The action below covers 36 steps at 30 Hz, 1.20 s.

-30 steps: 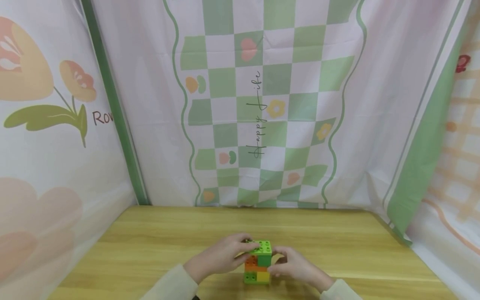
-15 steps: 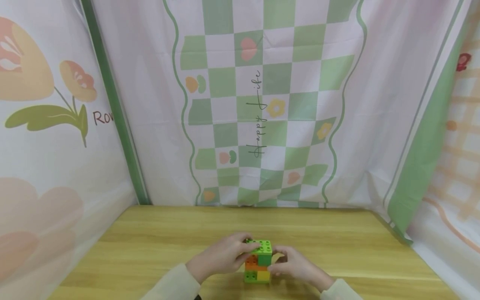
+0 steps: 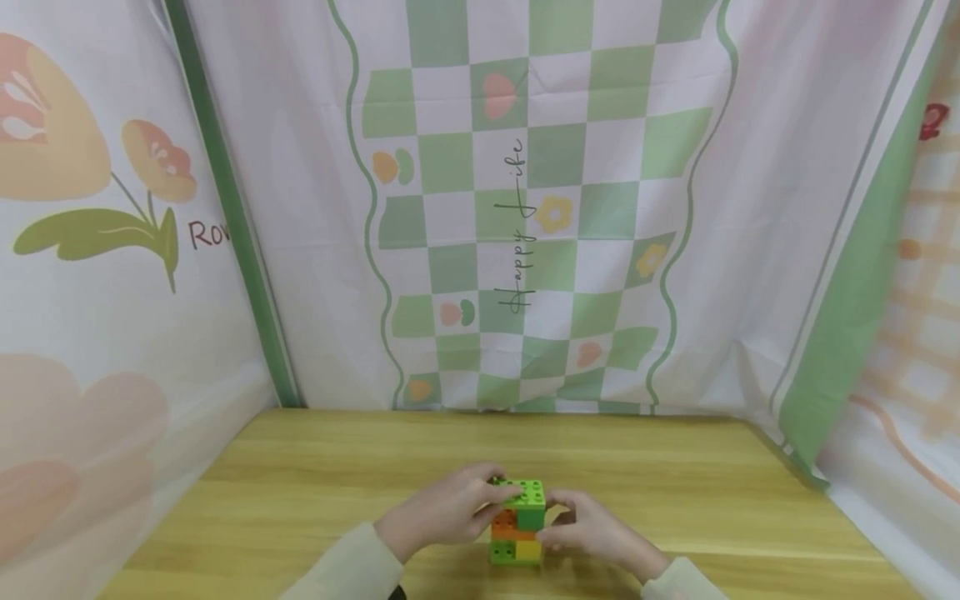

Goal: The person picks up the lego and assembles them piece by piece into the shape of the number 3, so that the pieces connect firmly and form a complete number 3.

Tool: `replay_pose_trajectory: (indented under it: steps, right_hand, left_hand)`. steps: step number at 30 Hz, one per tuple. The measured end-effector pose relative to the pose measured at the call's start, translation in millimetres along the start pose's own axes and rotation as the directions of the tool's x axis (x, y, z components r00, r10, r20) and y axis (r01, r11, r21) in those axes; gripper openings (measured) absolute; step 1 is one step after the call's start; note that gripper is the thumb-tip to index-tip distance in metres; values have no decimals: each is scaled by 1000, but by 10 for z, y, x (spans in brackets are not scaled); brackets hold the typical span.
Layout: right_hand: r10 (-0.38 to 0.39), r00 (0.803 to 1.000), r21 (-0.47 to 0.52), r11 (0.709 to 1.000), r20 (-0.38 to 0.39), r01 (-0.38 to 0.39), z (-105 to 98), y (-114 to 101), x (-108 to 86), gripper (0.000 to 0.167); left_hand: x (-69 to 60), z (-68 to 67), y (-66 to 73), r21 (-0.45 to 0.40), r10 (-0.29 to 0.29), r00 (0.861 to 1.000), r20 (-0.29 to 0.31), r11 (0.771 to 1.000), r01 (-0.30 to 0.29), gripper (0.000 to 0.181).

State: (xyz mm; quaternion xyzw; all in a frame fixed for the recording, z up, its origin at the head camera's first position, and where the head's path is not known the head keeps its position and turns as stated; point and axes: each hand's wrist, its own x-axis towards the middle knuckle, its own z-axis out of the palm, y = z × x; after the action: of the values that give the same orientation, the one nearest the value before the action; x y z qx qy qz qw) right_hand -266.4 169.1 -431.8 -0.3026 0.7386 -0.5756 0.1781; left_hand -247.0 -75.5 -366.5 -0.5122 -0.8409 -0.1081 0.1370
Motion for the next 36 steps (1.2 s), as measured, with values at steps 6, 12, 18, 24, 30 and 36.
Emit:
replay_pose_trajectory:
  steps: [6, 12, 18, 24, 30, 36]
  right_hand:
    - [3, 1000, -18, 1000, -7, -4, 7, -15, -5, 36]
    - [14, 1000, -28, 1000, -19, -14, 17, -25, -13, 39]
    - [15, 1000, -15, 1000, -17, -15, 15, -25, -15, 39]
    - [26, 1000, -16, 1000, -18, -26, 13, -39, -11, 38]
    - [29, 999, -29, 999, -15, -29, 19, -32, -7, 41]
    - [30, 999, -33, 999, -20, -31, 11, -38, -10, 41]
  left_hand:
    - [19, -5, -11, -4, 4, 1000, 17, 1000, -4, 34]
    - [28, -16, -8, -23, -6, 999, 39, 1000, 7, 34]
    - [35, -36, -4, -41, -15, 998, 61, 999, 18, 35]
    - [22, -38, -16, -84, -42, 997, 66, 995, 47, 36]
    - [-23, 26, -56, -167, -82, 995, 51, 982, 90, 36]
    - [-56, 88, -88, -281, -130, 991, 5, 951, 126, 37]
